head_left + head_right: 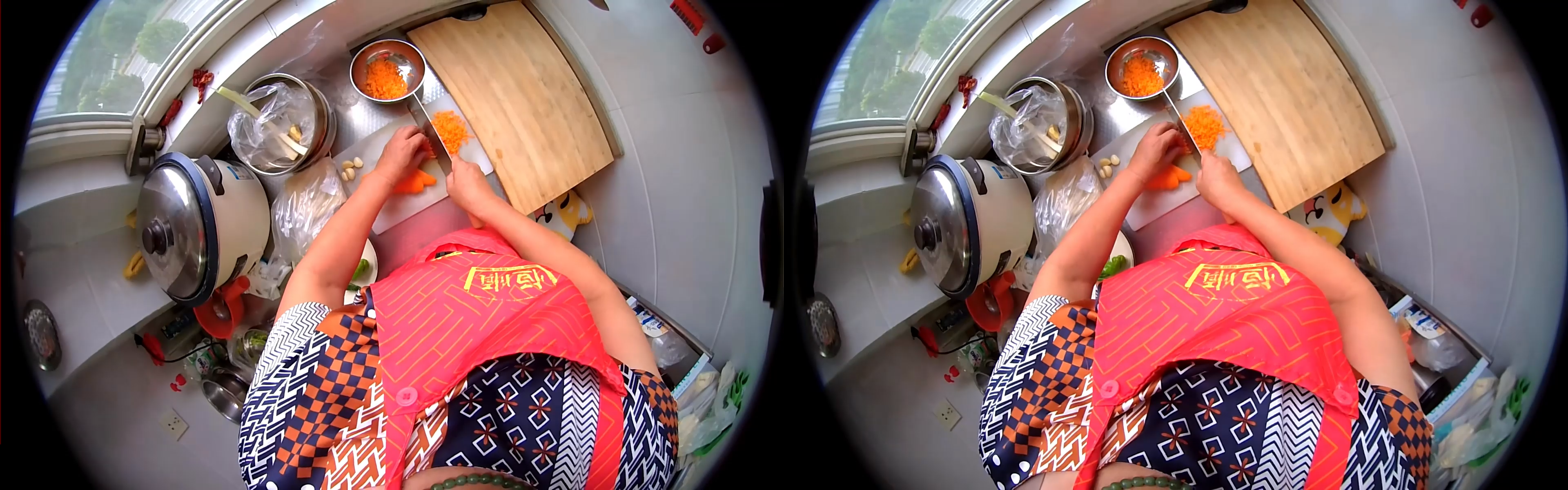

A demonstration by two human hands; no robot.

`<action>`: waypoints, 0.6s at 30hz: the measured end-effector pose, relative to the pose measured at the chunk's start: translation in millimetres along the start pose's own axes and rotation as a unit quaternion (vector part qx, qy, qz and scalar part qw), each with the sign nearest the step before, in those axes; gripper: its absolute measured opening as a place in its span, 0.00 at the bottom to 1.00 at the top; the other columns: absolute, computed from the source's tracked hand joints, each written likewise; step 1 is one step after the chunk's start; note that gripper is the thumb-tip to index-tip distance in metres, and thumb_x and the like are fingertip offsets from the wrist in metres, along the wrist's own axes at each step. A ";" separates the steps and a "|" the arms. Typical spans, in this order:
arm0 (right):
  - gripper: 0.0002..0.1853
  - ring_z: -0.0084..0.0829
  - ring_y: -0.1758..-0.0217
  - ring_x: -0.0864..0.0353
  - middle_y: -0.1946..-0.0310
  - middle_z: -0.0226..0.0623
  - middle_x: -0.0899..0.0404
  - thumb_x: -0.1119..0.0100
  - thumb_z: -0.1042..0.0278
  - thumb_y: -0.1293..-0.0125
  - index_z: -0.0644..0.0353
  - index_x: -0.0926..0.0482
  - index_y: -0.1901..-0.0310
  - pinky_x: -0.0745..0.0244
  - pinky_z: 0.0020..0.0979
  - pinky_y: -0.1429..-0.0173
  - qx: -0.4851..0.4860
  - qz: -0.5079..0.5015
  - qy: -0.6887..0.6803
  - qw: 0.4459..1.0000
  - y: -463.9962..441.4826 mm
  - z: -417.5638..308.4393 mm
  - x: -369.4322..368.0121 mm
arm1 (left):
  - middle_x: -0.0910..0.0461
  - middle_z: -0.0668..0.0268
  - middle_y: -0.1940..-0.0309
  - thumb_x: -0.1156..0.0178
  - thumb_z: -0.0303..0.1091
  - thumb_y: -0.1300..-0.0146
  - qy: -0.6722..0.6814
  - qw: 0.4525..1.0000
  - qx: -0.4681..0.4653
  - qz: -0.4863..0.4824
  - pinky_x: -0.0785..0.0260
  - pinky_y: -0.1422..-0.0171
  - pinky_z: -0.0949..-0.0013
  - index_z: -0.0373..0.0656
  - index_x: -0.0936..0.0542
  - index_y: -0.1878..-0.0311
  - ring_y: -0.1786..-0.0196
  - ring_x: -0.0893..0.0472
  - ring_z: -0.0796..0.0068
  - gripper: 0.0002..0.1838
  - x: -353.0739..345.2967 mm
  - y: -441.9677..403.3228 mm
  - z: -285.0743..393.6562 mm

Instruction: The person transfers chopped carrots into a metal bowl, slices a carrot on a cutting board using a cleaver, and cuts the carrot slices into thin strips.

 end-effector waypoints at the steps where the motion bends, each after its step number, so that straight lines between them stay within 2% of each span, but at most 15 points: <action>1: 0.12 0.58 0.59 0.20 0.66 0.63 0.21 0.47 0.70 0.39 0.67 0.28 0.56 0.23 0.50 0.53 0.002 0.002 0.000 1.000 -0.3 0.4 -0.1 | 0.25 0.57 0.60 0.34 0.25 0.52 -0.002 1.000 -0.005 0.012 0.31 0.50 0.60 0.41 0.24 0.65 0.54 0.25 0.53 0.11 2.5 0.3 2.8; 3: 0.12 0.58 0.59 0.20 0.65 0.62 0.21 0.47 0.70 0.39 0.67 0.28 0.56 0.24 0.51 0.53 0.006 0.003 -0.004 1.000 0.1 0.2 0.8 | 0.25 0.57 0.59 0.34 0.26 0.52 -0.004 0.999 -0.014 0.035 0.31 0.49 0.59 0.41 0.25 0.64 0.54 0.26 0.52 0.12 6.1 0.5 7.3; 10: 0.12 0.58 0.58 0.20 0.65 0.60 0.20 0.49 0.71 0.41 0.67 0.28 0.56 0.25 0.51 0.51 0.019 0.013 -0.015 1.000 0.8 -1.5 1.5 | 0.24 0.56 0.58 0.35 0.26 0.52 -0.043 0.999 -0.008 0.020 0.30 0.49 0.59 0.39 0.25 0.62 0.54 0.26 0.51 0.13 -3.4 4.5 0.5; 16: 0.13 0.59 0.58 0.21 0.66 0.62 0.21 0.51 0.73 0.42 0.67 0.27 0.55 0.26 0.51 0.51 0.039 0.049 -0.076 0.995 10.2 -1.7 14.5 | 0.24 0.58 0.58 0.37 0.26 0.52 -0.062 0.997 -0.015 0.031 0.30 0.50 0.58 0.40 0.24 0.62 0.55 0.26 0.53 0.12 -2.5 3.8 4.5; 18: 0.14 0.60 0.59 0.21 0.67 0.63 0.22 0.51 0.73 0.43 0.67 0.27 0.55 0.26 0.52 0.51 0.030 0.030 -0.078 0.996 17.2 -8.9 23.4 | 0.24 0.58 0.58 0.38 0.25 0.52 -0.065 0.997 -0.013 0.027 0.30 0.50 0.58 0.40 0.24 0.62 0.55 0.26 0.53 0.11 -2.9 5.0 4.4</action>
Point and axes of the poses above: each hand's wrist, its own y-axis away from the middle knuckle, its own x-axis out of the back of the hand, z = x × y, the point moved 5 cm from there along -y, towards the middle knuckle
